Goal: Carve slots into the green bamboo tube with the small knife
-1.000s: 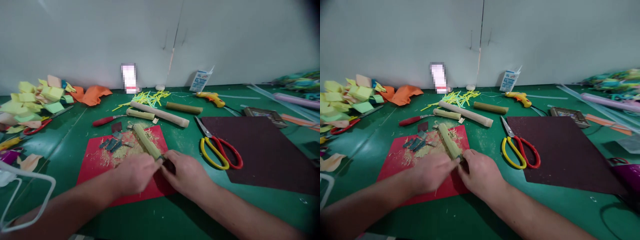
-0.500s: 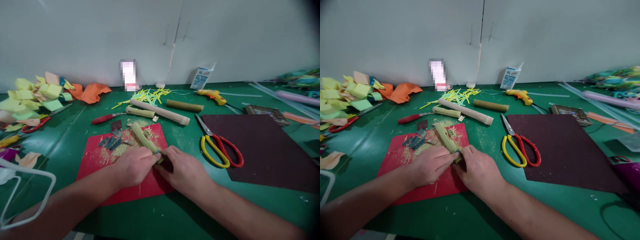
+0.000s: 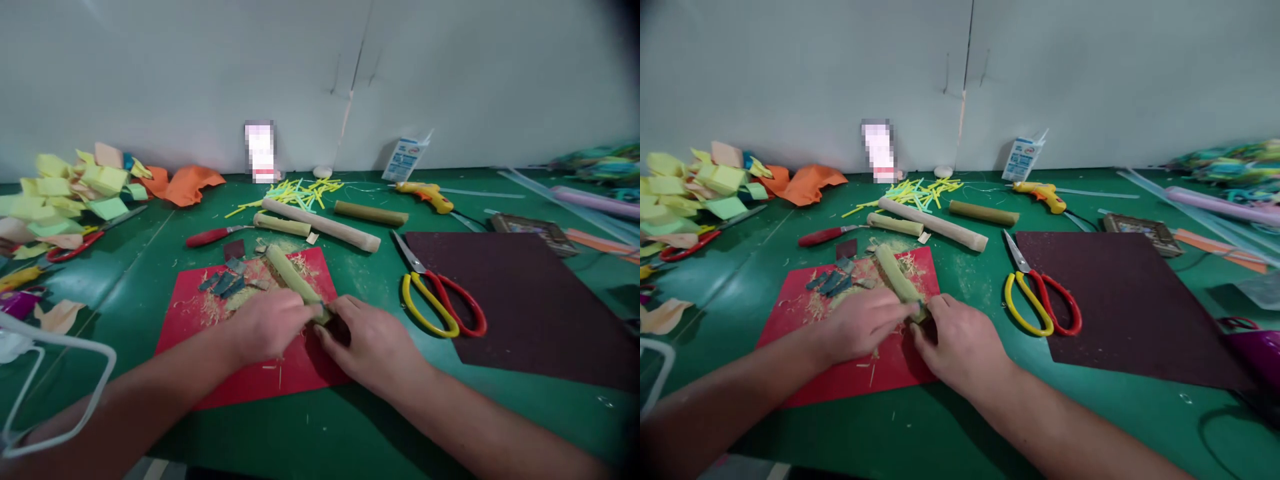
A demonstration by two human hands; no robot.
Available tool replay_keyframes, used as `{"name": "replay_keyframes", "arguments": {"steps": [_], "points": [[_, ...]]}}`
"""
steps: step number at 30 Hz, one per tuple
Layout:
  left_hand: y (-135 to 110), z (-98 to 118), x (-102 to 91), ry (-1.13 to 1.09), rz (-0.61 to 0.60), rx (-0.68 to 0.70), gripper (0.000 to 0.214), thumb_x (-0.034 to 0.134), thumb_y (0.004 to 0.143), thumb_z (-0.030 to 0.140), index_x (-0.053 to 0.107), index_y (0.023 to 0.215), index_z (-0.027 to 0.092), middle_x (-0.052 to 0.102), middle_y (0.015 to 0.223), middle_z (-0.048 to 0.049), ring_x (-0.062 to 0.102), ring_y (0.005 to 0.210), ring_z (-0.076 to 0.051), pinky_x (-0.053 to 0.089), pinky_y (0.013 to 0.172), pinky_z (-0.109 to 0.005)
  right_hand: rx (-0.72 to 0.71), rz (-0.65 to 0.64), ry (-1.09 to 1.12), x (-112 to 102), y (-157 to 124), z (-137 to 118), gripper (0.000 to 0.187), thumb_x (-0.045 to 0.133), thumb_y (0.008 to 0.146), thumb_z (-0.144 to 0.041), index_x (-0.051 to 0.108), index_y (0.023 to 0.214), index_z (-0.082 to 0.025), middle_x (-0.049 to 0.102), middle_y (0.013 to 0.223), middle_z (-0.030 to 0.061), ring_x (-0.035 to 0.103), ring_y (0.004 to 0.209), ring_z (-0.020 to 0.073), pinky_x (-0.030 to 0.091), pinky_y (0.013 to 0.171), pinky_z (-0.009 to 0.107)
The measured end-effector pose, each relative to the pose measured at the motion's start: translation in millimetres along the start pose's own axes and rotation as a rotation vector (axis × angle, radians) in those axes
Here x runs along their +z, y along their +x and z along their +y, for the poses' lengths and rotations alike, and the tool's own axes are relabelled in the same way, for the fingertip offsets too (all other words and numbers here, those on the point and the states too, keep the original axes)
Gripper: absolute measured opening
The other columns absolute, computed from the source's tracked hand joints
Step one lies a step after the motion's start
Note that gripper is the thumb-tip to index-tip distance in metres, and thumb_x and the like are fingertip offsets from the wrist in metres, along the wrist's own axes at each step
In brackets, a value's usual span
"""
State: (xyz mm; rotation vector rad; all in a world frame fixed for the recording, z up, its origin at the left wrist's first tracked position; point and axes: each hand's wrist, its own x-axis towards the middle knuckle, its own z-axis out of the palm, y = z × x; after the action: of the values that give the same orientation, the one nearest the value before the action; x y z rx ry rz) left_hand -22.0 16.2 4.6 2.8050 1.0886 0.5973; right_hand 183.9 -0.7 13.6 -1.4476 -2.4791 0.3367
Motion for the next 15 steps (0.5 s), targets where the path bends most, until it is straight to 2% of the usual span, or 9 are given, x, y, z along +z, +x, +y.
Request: {"name": "replay_keyframes", "arguments": {"steps": [4,9,13,15], "points": [[2,-10,-0.4,0.081,0.132,-0.191,0.032,0.035,0.092,0.021,0.06,0.108,0.01,0.059,0.076,-0.008,0.056,0.074,-0.018,0.047,0.066,-0.03,0.035,-0.003,0.01,-1,2,0,0.018,0.048,0.081,-0.038,0.052,0.084,-0.021,0.059,0.08,0.0012,0.054,0.067,0.0156,0.032,0.055,0.028],[0,4,4.8,0.047,-0.006,-0.102,0.033,0.035,0.092,0.019,0.056,0.116,0.012,0.06,0.079,-0.0076,0.057,0.075,-0.019,0.048,0.065,-0.031,0.031,-0.021,0.04,-2,3,0,0.017,0.049,0.08,-0.038,0.052,0.077,-0.021,0.058,0.076,0.0012,0.054,0.064,0.0148,0.033,0.053,0.027],[0,-5,4.1,-0.014,0.124,-0.184,0.03,0.038,0.091,0.018,0.058,0.113,0.012,0.062,0.084,-0.009,0.059,0.081,-0.019,0.05,0.071,-0.033,0.046,0.022,0.042,-2,2,1,0.019,0.052,0.078,-0.038,0.055,0.088,-0.022,0.06,0.082,0.0006,0.056,0.067,0.0152,0.035,0.054,0.027],[2,-9,3.4,-0.041,0.146,-0.188,0.03,0.039,0.091,0.017,0.058,0.113,0.012,0.063,0.085,-0.0094,0.06,0.084,-0.019,0.051,0.074,-0.034,0.039,0.035,0.042,-1,3,2,0.021,0.055,0.077,-0.038,0.054,0.091,-0.022,0.06,0.085,0.0002,0.058,0.069,0.0153,0.035,0.053,0.027]]}}
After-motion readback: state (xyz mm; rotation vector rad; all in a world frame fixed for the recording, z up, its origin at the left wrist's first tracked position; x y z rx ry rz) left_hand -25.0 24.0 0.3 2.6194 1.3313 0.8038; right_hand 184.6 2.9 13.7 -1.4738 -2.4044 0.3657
